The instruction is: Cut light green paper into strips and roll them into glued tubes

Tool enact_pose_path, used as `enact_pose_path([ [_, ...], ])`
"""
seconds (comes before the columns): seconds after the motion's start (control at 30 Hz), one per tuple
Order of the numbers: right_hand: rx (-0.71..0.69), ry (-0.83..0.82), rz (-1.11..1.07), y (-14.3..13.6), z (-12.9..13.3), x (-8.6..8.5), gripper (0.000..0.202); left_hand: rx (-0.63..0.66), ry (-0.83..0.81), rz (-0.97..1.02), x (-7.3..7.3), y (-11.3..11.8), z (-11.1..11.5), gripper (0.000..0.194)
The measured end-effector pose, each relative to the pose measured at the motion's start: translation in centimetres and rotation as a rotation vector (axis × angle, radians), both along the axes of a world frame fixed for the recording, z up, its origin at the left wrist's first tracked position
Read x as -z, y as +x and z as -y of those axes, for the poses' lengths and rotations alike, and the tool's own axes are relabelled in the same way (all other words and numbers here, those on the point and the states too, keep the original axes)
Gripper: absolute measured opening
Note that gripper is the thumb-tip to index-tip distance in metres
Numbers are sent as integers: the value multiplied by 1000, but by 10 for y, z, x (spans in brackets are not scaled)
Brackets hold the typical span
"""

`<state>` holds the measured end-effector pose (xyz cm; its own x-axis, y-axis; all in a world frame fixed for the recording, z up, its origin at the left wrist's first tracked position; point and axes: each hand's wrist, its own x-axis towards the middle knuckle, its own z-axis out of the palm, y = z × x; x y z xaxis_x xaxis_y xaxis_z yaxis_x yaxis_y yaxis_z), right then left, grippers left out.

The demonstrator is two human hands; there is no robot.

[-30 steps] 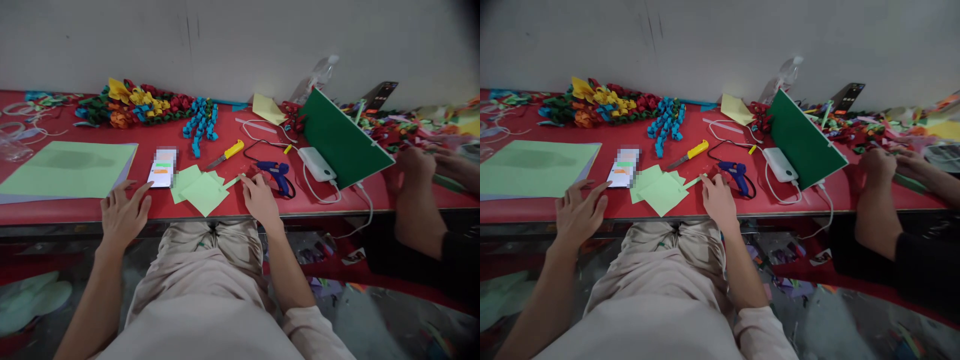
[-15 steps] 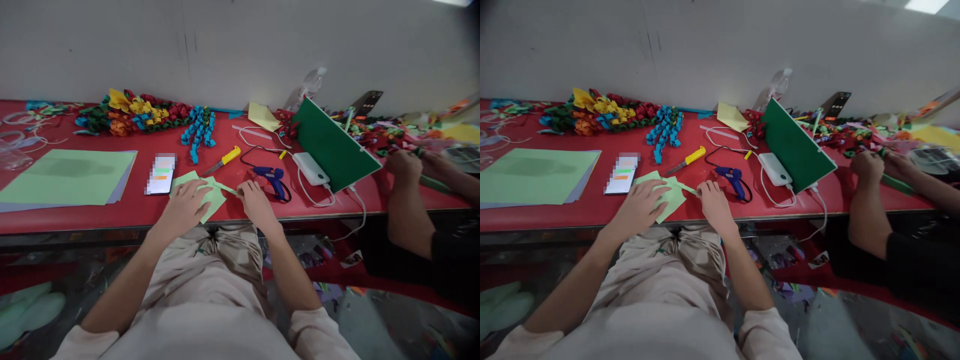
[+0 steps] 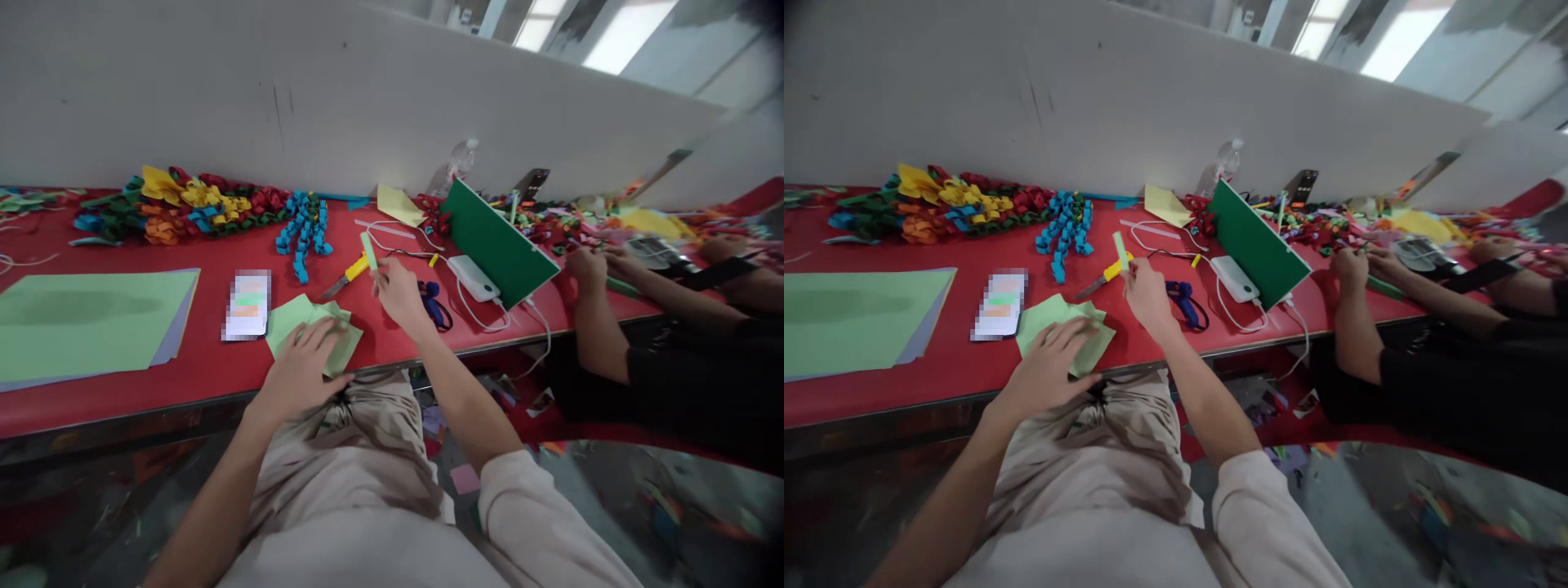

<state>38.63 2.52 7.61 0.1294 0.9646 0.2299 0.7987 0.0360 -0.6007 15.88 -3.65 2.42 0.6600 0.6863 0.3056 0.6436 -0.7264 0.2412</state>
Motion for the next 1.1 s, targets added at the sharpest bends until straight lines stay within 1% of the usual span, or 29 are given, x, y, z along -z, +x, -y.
enact_pose_path([
  [0.07,87,10,76,-9,-5,-4,49,78,-18,-27,4,-3,-1,66],
  [0.1,98,32,114,-13,0,-3,54,111,-27,-16,6,-5,-2,65],
  [0.13,78,60,141,-18,8,-1,53,138,-38,17,9,-7,-4,60],
  [0.2,-50,90,143,-27,34,8,39,159,-74,151,14,-11,-7,46],
  [0.27,-205,48,88,-35,62,17,37,137,-131,344,19,-14,-8,41],
  [0.3,-252,50,39,-38,74,21,39,106,-150,449,20,-14,-8,38],
  [0.37,-289,88,-55,-40,87,27,41,-4,-161,638,19,-13,-8,31],
  [0.4,-280,120,-95,-40,89,28,41,-68,-156,709,16,-11,-7,28],
  [0.47,-246,172,-171,-40,83,28,38,-197,-166,813,9,-6,-9,26],
  [0.5,-232,176,-224,-40,77,27,35,-245,-195,845,5,-4,-11,28],
  [0.57,-219,142,-384,-41,64,26,30,-296,-278,874,-3,0,-18,33],
  [0.63,-213,84,-579,-42,54,26,29,-285,-352,860,-7,0,-29,36],
  [0.73,-181,52,-788,-40,47,29,29,-162,-494,877,-8,-6,-41,35],
  [0.8,-192,17,-829,-36,46,31,26,-102,-593,902,-9,-12,-46,32],
  [0.87,-226,-27,-795,-31,47,31,20,-93,-658,888,-10,-16,-48,27],
  [0.97,-273,-63,-730,-24,46,30,21,-97,-726,839,-14,-16,-53,26],
  [1.03,-313,-60,-751,-21,43,30,24,-127,-685,825,-15,-11,-58,31],
  [1.1,-338,-33,-786,-20,36,32,27,-164,-602,822,-14,-5,-66,33],
])
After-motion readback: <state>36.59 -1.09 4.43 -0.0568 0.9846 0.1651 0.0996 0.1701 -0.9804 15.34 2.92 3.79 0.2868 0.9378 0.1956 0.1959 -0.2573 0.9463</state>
